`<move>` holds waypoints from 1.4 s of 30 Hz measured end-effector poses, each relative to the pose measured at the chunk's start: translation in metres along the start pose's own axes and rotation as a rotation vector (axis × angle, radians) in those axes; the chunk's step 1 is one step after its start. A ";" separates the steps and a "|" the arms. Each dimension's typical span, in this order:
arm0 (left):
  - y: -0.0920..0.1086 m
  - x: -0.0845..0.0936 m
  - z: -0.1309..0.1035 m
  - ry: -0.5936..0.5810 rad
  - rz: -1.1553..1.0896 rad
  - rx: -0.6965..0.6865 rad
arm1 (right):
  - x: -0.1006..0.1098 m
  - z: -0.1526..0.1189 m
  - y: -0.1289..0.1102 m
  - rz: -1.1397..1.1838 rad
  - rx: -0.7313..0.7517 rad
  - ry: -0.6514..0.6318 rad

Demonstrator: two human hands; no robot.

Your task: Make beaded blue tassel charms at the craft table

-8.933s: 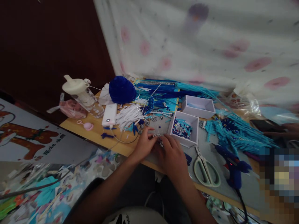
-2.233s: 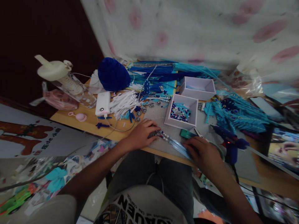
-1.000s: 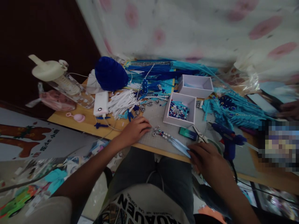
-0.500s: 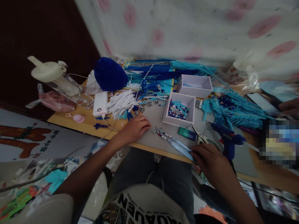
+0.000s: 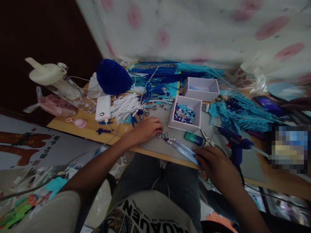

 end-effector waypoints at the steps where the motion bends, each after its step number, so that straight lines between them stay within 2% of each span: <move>1: 0.000 -0.001 -0.001 0.000 -0.002 0.002 | 0.000 0.001 0.000 0.013 0.001 -0.001; 6: -0.004 -0.001 -0.013 0.024 -0.017 0.045 | 0.002 0.002 0.005 0.093 -0.036 -0.006; 12: -0.017 0.009 -0.035 0.120 -0.154 0.111 | 0.007 -0.010 0.022 0.143 -0.102 0.022; 16: -0.023 0.013 -0.039 0.167 -0.218 0.127 | 0.011 -0.014 0.019 0.103 -0.094 0.069; 19: -0.026 0.017 -0.040 0.219 -0.251 0.146 | 0.019 -0.009 0.003 0.030 -0.084 0.168; 22: -0.029 0.018 -0.042 0.260 -0.274 0.159 | 0.019 0.006 -0.028 0.020 -0.035 0.225; 26: -0.031 0.019 -0.043 0.291 -0.311 0.160 | -0.003 0.042 -0.076 0.075 0.088 0.116; 29: -0.028 0.023 -0.045 0.310 -0.318 0.151 | -0.018 0.064 -0.100 0.057 0.145 0.065; 32: -0.011 0.044 -0.059 0.476 -0.178 0.079 | -0.016 0.072 -0.107 0.139 0.154 0.122; 35: 0.030 0.066 -0.089 0.711 0.090 -0.095 | 0.003 0.064 -0.101 0.436 0.104 0.226; 38: 0.062 0.073 -0.113 0.817 0.234 -0.234 | 0.010 0.056 -0.101 0.824 0.098 0.121; 42: 0.079 0.074 -0.121 0.831 0.257 -0.327 | 0.014 0.051 -0.117 1.141 0.180 -0.061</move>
Point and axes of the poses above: each hand's wrist, its own z-axis towards the middle knuckle, its own x-axis out of the back of the hand, y = z × x, the point moved 9 cm from there along z, towards the middle knuckle, and after that the axes turned 7 degrees about -y, right-handed, at the moved point
